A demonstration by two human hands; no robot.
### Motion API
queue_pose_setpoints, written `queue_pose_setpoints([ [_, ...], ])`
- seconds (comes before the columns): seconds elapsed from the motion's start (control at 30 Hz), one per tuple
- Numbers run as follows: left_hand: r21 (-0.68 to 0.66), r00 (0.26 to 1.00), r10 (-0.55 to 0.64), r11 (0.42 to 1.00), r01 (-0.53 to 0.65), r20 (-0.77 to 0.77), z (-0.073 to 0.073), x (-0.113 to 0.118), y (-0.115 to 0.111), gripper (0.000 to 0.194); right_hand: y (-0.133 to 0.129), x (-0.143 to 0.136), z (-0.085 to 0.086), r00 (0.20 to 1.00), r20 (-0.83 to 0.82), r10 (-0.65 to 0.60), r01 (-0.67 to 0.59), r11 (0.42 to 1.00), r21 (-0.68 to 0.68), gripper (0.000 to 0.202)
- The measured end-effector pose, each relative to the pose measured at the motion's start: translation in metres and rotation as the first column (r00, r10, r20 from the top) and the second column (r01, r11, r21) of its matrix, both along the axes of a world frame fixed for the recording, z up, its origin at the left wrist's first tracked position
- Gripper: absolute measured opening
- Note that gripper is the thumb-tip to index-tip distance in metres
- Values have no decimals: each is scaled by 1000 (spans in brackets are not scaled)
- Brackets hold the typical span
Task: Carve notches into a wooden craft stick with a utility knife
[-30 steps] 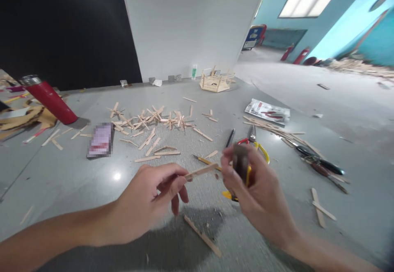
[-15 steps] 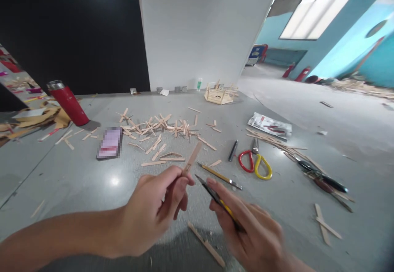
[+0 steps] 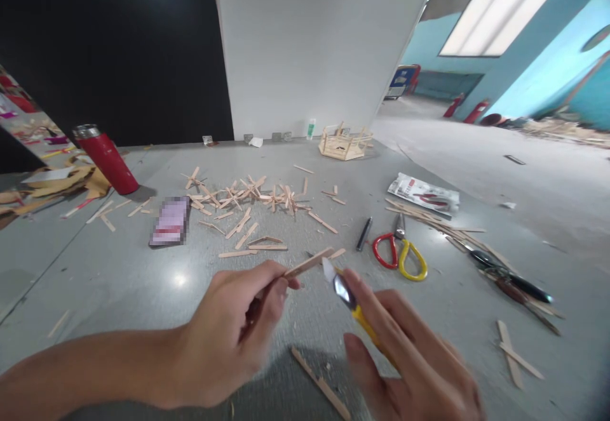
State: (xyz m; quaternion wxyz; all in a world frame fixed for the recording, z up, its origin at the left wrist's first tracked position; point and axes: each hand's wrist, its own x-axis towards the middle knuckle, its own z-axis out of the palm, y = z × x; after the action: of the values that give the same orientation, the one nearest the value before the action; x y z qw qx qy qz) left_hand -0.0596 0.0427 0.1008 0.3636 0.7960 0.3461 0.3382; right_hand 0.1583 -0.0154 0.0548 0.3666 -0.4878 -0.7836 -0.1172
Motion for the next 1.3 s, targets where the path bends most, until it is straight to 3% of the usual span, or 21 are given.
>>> queue_pose_setpoints([
  [0.13, -34, 998, 56, 998, -56, 8, 6, 2, 1, 27, 5, 0, -6, 994, -54, -98, 99, 995, 15, 72],
  [0.27, -85, 992, 50, 995, -59, -114, 3, 3, 23, 33, 21, 6, -9, 995, -91, -42, 32, 994, -103, 58],
  [0.4, -240, 921, -221, 960, 147, -320, -18, -3, 70, 33, 44, 17, -11, 992, -110, 67, -93, 962, -258, 42],
  [0.5, -438, 820, -460, 850, 295, -340, -44, -9, 103, 37, 55, 20, -19, 991, -116, 72, -108, 931, -348, 31],
  [0.6, -600, 764, -589, 720, 350, -261, -65, -13, 118, 40, 56, 18, -32, 1000, -6, 25, -25, 910, -414, 24],
  [0.8, -689, 797, -594, 624, 370, -109, -75, -14, 118, 38, 52, 5, -54, 943, 320, 94, 39, 922, -385, 30],
  [0.9, -656, 783, -607, 648, 387, -137, -76, -13, 118, 34, 54, 1, -58, 861, 506, 43, 116, 953, -280, 22],
  [1.03, -631, 758, -630, 660, 407, -169, -77, -12, 119, 28, 56, -3, -59, 790, 612, 13, 114, 979, -168, 30],
  [1.2, -600, 755, -617, 697, 393, -222, -73, -9, 117, 26, 54, -8, -58, 743, 669, 15, 141, 974, -180, 20],
  [1.3, -591, 758, -615, 700, 400, -217, -73, -9, 117, 26, 53, -12, -57, 730, 684, 17, 136, 976, -169, 27],
])
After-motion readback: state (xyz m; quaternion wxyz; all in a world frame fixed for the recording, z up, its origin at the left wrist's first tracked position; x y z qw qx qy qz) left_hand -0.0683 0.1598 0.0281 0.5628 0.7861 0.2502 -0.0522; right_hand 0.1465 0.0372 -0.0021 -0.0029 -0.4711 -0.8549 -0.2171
